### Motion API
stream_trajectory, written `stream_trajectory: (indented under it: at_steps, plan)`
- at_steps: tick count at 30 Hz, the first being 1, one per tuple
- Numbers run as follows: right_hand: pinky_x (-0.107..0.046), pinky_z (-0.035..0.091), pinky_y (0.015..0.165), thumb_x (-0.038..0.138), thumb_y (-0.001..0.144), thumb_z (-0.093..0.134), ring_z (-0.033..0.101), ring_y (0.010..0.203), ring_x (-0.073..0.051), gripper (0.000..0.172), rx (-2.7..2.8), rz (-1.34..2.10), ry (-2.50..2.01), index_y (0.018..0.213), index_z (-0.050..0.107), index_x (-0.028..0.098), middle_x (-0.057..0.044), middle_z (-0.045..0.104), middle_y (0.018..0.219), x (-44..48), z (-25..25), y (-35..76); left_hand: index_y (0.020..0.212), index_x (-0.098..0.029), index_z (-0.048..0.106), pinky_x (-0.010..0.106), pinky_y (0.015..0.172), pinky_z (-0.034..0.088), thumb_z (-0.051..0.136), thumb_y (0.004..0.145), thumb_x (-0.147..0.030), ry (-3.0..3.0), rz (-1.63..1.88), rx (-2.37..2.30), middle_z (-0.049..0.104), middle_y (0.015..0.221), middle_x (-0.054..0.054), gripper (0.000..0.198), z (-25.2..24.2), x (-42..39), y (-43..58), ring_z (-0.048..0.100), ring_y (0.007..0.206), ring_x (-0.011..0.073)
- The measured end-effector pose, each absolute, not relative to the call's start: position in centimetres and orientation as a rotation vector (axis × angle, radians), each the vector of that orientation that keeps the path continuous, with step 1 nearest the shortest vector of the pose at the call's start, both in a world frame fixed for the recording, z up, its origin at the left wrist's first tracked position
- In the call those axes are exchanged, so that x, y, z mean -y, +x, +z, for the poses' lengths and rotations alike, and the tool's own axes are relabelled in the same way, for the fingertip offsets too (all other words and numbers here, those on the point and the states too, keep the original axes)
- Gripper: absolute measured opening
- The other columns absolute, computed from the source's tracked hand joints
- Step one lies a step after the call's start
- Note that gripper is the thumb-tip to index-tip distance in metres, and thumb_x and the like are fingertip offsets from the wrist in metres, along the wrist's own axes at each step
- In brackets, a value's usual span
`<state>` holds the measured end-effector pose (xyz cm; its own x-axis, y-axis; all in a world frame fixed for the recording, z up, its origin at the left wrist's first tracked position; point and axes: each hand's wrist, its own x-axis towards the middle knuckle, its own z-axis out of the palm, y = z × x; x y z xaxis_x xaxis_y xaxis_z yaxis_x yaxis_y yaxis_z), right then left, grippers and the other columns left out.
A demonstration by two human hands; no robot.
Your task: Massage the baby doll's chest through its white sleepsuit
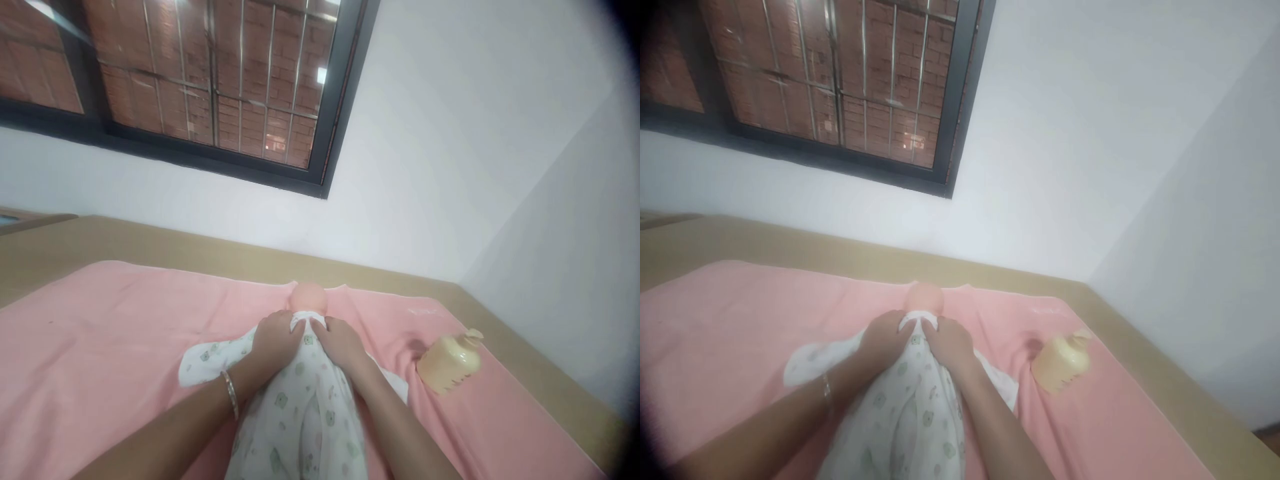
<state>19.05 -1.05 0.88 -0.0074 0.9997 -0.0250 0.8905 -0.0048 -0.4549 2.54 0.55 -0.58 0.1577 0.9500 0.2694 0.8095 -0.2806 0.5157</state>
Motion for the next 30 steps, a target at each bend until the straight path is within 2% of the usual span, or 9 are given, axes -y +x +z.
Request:
stream_trajectory:
  at_steps: [17, 24, 27, 30]
  plan:
    - [-0.029, 0.037, 0.069, 0.059, 0.091, 0.016, 0.059, 0.088, -0.022, 0.064, 1.996, 0.461, -1.986, 0.098, 0.062, 0.015, -0.013, 0.065, 0.098, 1.0, 1.0, 19.1, 0.078, -0.018, 0.059, 0.03, 0.069, 0.038, 0.036, 0.088, -0.038, 2.239, 0.803, -1.718, 0.063, 0.08, 0.005, 0.032, -0.6, -0.4, 2.5, 0.056, 0.075, 0.0191]
    - [-0.032, 0.037, 0.071, 0.036, 0.094, 0.021, 0.058, 0.084, -0.024, 0.047, 2.075, 0.172, -2.034, 0.093, 0.062, 0.013, -0.016, 0.064, 0.092, 2.9, 2.1, 17.2, 0.077, -0.016, 0.06, 0.034, 0.069, 0.037, 0.026, 0.093, -0.03, 2.582, 0.67, -1.771, 0.063, 0.079, 0.01, 0.04, -0.7, -0.2, 2.7, 0.056, 0.075, 0.022]
    - [-0.034, 0.036, 0.075, 0.036, 0.094, 0.023, 0.058, 0.088, -0.027, 0.046, 2.125, 0.01, -1.978, 0.094, 0.063, 0.012, -0.016, 0.064, 0.091, 3.7, 2.6, 16.5, 0.082, -0.015, 0.06, 0.036, 0.071, 0.037, 0.023, 0.093, -0.023, 2.744, 0.655, -1.666, 0.062, 0.081, 0.011, 0.04, -0.9, -0.2, 2.6, 0.055, 0.077, 0.0235]
    - [-0.033, 0.038, 0.073, 0.043, 0.095, 0.02, 0.059, 0.088, -0.026, 0.054, 2.081, 0.203, -2.033, 0.096, 0.064, 0.012, -0.017, 0.065, 0.094, 3.1, 3.0, 17.2, 0.082, -0.015, 0.06, 0.037, 0.07, 0.036, 0.029, 0.09, -0.016, 2.809, 0.672, -1.607, 0.061, 0.08, 0.011, 0.031, -1.1, -0.1, 2.6, 0.054, 0.077, 0.024]
